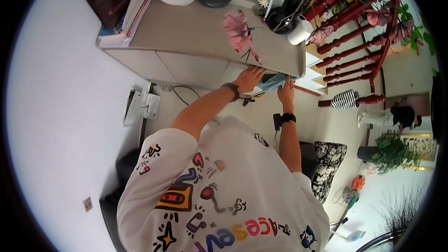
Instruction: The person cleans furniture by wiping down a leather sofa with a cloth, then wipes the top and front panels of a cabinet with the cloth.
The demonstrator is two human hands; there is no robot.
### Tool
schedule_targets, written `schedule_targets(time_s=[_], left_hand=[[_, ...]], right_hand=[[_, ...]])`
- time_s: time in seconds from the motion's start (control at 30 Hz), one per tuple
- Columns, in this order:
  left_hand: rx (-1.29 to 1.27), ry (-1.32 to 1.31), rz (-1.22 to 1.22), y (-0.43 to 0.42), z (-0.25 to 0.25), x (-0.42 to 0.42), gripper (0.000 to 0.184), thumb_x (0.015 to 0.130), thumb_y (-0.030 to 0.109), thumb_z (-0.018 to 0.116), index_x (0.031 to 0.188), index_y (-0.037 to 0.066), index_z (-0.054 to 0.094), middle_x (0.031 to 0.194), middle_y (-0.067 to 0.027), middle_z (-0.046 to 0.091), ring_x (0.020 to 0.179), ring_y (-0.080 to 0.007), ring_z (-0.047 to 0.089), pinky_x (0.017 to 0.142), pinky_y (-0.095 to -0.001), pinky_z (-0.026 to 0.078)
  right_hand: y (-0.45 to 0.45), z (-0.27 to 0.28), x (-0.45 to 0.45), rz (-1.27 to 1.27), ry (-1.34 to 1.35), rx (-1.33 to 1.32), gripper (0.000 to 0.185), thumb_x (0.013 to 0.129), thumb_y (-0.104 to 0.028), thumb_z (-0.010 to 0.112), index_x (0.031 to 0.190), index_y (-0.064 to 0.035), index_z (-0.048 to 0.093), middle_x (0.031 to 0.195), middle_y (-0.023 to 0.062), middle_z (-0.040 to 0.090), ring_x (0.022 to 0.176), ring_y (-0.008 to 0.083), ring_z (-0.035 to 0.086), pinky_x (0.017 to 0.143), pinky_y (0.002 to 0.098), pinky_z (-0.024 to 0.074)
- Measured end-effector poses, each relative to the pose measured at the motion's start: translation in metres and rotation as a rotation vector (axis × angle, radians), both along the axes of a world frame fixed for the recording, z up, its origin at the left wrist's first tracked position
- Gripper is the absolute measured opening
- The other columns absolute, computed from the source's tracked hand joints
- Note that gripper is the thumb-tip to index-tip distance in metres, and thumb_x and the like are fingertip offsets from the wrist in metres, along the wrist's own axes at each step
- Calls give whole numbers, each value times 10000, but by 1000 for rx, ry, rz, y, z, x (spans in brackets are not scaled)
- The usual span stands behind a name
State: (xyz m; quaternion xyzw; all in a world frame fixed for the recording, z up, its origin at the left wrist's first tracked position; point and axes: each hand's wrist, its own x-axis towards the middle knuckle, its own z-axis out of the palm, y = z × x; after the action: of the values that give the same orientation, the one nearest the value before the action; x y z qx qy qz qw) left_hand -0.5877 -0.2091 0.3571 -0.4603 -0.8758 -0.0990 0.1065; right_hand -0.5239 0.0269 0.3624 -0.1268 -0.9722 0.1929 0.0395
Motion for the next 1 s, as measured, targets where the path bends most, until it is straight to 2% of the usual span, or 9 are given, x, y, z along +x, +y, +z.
schedule_targets(time_s=[0.07,0.17,0.2,0.37,0.53,0.63,0.77,0.87,1.0], left_hand=[[-26,-143,-60,-4,2,-4,747,814,100,599,1487,-79,330,1472,-245,402,1412,-368,353,1188,-422,283],[-53,-78,-95,-9,13,-4,757,810,89,592,1487,-98,309,1467,-254,400,1416,-379,342,1185,-415,287],[-71,-99,-116,-14,22,-4,755,813,70,573,1488,-114,290,1469,-261,397,1425,-386,327,1184,-416,285],[18,-107,-270,-18,-14,-30,745,821,57,558,1493,-108,285,1496,-276,373,1425,-382,334,1186,-417,285],[67,-28,-321,-23,1,-36,735,816,47,576,1491,-75,311,1473,-261,414,1383,-379,405,1151,-410,347],[22,-165,-291,-24,10,-32,738,807,46,590,1484,-71,320,1451,-269,430,1337,-392,450,1128,-421,376],[151,-26,-309,-23,7,-28,719,770,21,600,1440,-107,371,1373,-287,477,1270,-412,495,1093,-441,403],[299,-3,-283,-14,1,-23,660,740,-5,591,1379,-104,460,1230,-254,544,1173,-406,544,1043,-450,427],[383,51,-258,-2,-19,-23,647,732,37,604,1353,-99,480,1138,-228,554,1099,-399,540,972,-486,448]], right_hand=[[-3,2,0,-9,20,4,749,845,-44,578,1525,1,266,1366,290,477,1324,475,426,1030,526,459],[4,-22,-3,33,160,104,725,847,-31,566,1512,23,282,1369,306,481,1323,469,431,1049,515,447],[4,-32,-4,46,306,173,698,828,-14,545,1483,46,313,1297,285,509,1257,465,462,988,530,469],[-9,-21,-14,-126,119,68,653,837,-17,525,1466,27,354,1268,266,534,1227,449,488,989,526,471],[-22,-11,-23,-238,-39,84,645,835,-31,539,1456,23,374,1337,249,520,1291,419,467,1049,489,451],[-30,-21,-22,-282,27,61,626,845,-32,520,1454,15,383,1370,245,502,1346,408,429,1080,477,434],[-36,-40,-25,-318,216,95,600,889,-19,462,1481,3,372,1426,220,475,1408,412,363,1104,468,415],[-44,-29,-22,-317,293,-2,618,838,26,491,1446,43,382,1308,271,504,1326,468,406,1077,485,416],[-54,-44,-26,-423,466,90,493,919,-62,465,1410,-21,470,1327,171,539,1356,373,430,1056,465,437]])
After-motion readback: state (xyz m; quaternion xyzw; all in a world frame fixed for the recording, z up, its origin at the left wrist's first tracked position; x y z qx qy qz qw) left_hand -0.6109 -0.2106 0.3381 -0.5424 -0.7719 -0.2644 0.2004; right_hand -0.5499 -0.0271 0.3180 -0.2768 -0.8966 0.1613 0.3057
